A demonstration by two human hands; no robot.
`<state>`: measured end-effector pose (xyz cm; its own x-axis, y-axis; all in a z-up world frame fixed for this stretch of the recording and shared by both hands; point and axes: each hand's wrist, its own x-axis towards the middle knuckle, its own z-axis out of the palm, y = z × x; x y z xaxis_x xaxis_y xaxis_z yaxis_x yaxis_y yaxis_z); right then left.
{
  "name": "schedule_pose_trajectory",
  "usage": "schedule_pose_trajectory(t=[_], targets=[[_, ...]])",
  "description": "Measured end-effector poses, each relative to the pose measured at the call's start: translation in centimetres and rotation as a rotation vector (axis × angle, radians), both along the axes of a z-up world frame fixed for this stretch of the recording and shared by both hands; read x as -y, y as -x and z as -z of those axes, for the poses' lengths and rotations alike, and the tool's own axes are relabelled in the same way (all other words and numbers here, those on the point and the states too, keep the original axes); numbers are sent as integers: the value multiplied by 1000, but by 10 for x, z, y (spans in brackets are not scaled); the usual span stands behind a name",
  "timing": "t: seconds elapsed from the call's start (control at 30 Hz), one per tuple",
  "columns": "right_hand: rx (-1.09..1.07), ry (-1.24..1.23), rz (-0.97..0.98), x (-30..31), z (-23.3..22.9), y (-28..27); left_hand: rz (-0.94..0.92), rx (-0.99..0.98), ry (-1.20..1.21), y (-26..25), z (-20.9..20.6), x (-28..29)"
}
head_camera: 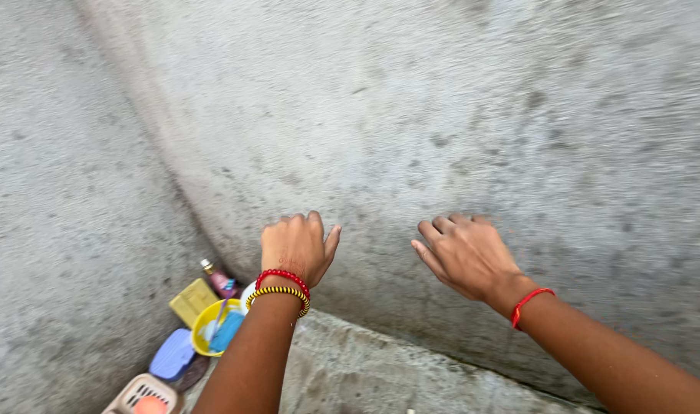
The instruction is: The person moves a plastic-wrapped cylindrical object between wall fixtures, then places a metal cup with sticks on a ledge. They carry a white tub from a basin to a corner shelf and arrange it among other toiletries. Finally, they move a metal pot containing folded clothes to the floor.
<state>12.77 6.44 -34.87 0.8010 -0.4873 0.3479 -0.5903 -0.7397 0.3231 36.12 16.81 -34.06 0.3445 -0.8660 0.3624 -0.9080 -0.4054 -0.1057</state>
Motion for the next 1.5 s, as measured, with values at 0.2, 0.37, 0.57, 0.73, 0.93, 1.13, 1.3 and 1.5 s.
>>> schedule_pose_trajectory(t=[0.2, 0.37, 0.57, 0.73, 0.93, 1.13, 1.3, 1.5], targets=[[-59, 2, -71, -19, 29, -66, -188, -9, -47, -61, 25, -36], [-86, -38, -86, -28, 48, -111, -254, 64, 21, -109, 53, -66], [-132, -156, -40, -37, 61, -151, -298, 63, -46, -156, 69, -103], [-117, -154, -59, -40, 60, -174, -307, 87, -88, -181, 73, -125], [-307, -313, 37, -49, 37, -207, -320, 61, -133, -201, 72, -141], [-469, -455, 76, -54, 21, -243, -343, 52, -139, -215, 69, -150], [-534, -480, 61, -57, 28, -275, -372, 58, -133, -224, 75, -164], [-383, -339, -127, -58, 45, -316, -463, 50, -147, -237, 78, -195]])
